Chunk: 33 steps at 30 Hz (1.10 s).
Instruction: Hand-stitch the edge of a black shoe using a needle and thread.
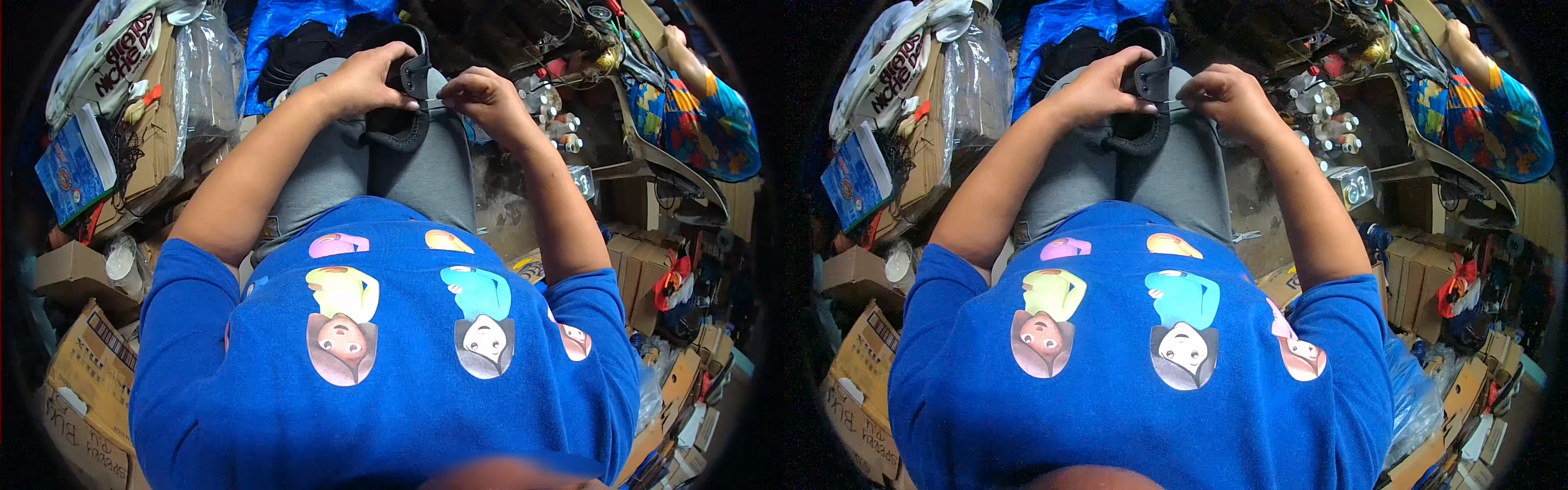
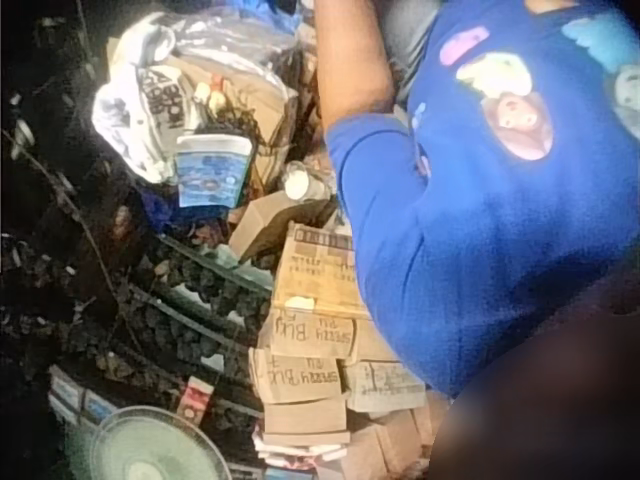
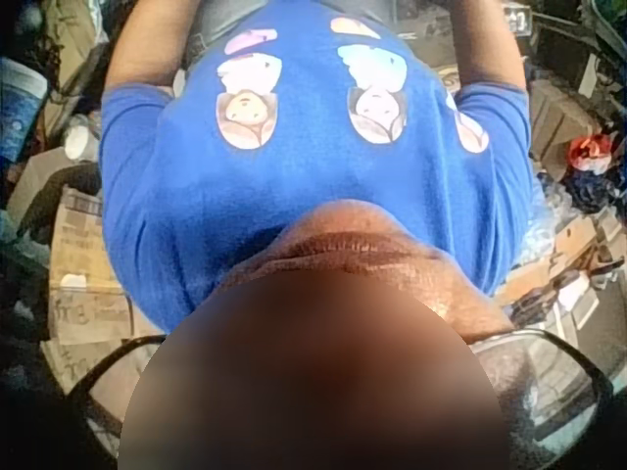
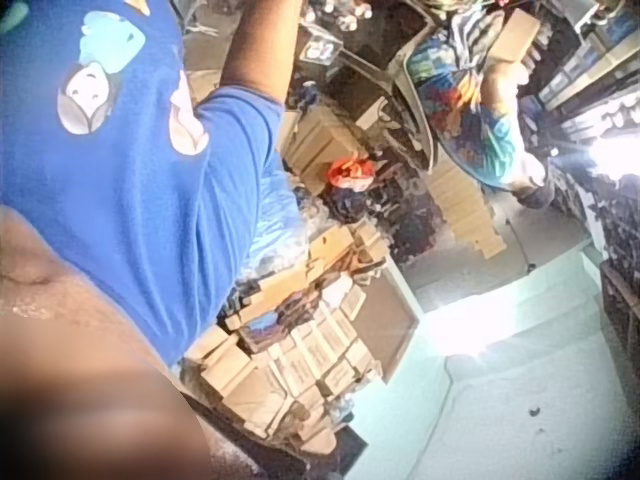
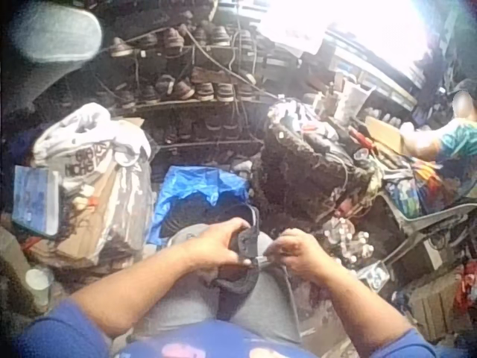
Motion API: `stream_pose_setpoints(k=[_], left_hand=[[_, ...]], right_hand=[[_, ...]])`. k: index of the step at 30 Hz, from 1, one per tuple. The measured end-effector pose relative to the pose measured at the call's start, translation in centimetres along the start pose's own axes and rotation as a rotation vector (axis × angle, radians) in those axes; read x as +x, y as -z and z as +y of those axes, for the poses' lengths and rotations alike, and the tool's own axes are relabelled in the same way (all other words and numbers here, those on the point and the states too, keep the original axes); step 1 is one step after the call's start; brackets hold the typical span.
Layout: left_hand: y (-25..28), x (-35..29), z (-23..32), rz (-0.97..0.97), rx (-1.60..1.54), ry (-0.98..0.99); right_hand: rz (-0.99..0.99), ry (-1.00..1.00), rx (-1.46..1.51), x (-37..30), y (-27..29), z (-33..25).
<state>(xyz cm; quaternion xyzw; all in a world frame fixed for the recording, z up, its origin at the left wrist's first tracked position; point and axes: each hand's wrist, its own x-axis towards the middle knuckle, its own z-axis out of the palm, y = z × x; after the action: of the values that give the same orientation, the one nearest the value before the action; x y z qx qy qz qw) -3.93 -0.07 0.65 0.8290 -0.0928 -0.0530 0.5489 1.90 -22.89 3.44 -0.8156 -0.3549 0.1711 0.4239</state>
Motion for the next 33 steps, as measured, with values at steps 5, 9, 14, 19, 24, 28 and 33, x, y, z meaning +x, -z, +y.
stream_pose_setpoints(k=[5,9,14,19,24,28,33], left_hand=[[0.5,1.0,0.5,-0.159,0.328,-0.027],[0.5,1.0,1.0,-0.190,0.198,0.026],[0.1,1.1,-0.3,-0.205,-0.152,0.152],[-0.3,1.1,-0.8,-0.224,-0.362,0.158],[0.1,1.0,-0.6,-0.247,-0.324,0.149],[0.9,0.9,-0.1,-0.379,-0.051,0.021],[1.3,0.7,1.1,-0.470,0.163,-0.009]], right_hand=[[-0.102,0.066,-0.172,0.7,0.1,0.7],[-0.119,0.119,-0.218,1.0,0.5,0.4],[-0.140,0.270,-0.425,1.5,0.7,0.0],[-0.126,0.078,-0.052,0.6,-0.8,2.0],[-0.057,0.087,-0.002,-0.6,-1.7,1.8],[0.002,0.164,-0.179,-2.0,-1.9,0.5],[0.021,0.184,-0.235,-2.0,-2.2,0.5]])
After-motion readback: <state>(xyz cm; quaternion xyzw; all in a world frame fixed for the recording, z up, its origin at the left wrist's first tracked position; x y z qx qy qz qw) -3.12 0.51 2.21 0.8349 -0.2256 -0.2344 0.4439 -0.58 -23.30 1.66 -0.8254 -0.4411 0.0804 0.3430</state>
